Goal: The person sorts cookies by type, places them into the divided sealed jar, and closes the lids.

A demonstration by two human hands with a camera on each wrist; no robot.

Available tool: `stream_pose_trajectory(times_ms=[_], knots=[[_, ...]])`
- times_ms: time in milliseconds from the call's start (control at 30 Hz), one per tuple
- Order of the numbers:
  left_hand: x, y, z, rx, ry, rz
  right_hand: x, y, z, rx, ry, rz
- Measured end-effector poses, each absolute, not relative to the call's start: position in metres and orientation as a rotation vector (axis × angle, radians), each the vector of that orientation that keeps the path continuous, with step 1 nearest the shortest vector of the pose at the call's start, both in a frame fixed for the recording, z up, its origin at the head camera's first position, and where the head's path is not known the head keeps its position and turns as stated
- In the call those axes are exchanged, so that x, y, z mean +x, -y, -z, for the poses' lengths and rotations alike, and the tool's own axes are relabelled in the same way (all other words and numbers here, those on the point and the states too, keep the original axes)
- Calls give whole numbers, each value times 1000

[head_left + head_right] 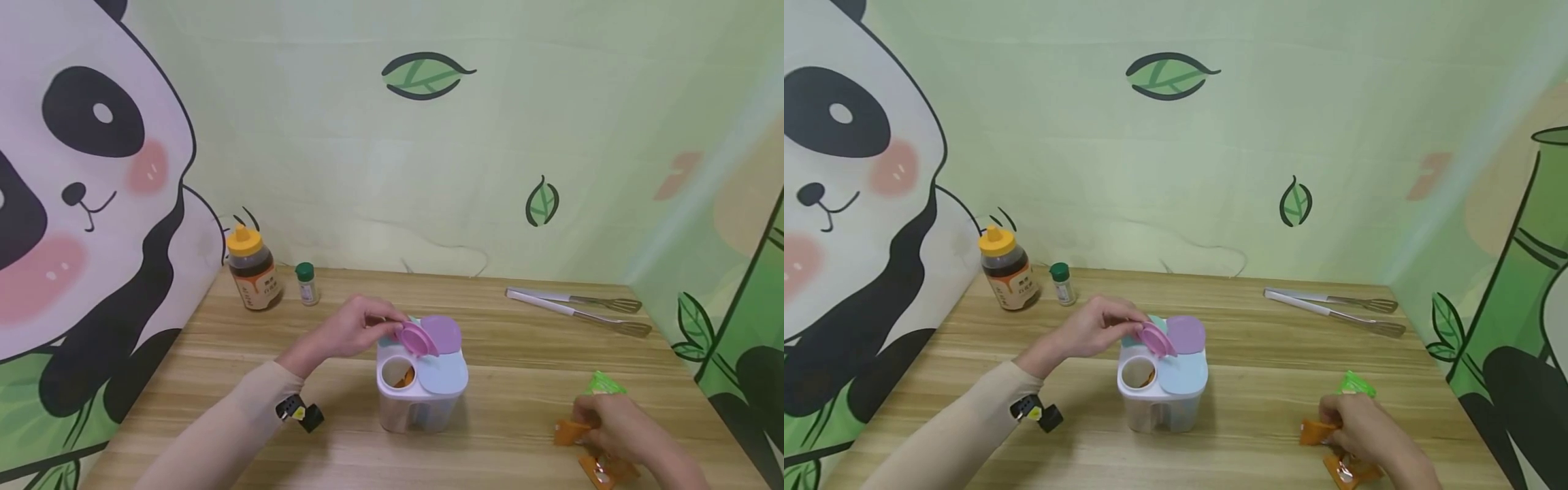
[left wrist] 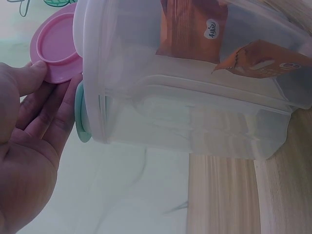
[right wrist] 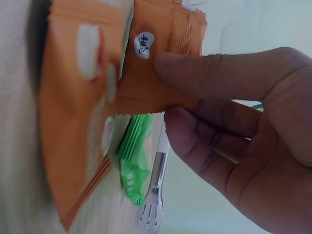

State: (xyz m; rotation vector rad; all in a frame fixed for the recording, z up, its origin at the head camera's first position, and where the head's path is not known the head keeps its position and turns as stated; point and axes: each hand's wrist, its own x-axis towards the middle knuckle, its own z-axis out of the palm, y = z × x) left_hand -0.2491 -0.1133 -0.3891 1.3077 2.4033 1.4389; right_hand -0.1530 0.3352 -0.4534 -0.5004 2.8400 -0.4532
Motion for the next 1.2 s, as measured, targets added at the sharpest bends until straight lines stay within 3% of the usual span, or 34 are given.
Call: stream_pose_trajectory(times_ms=[633,1200], knots=[[-249,113,388,1304,-2380,-1448,-155,-302,425,-690,-2954,726],[-250,114,389,1326,-2389,-1448,-157,-271,401,-1214,-3037,1041]])
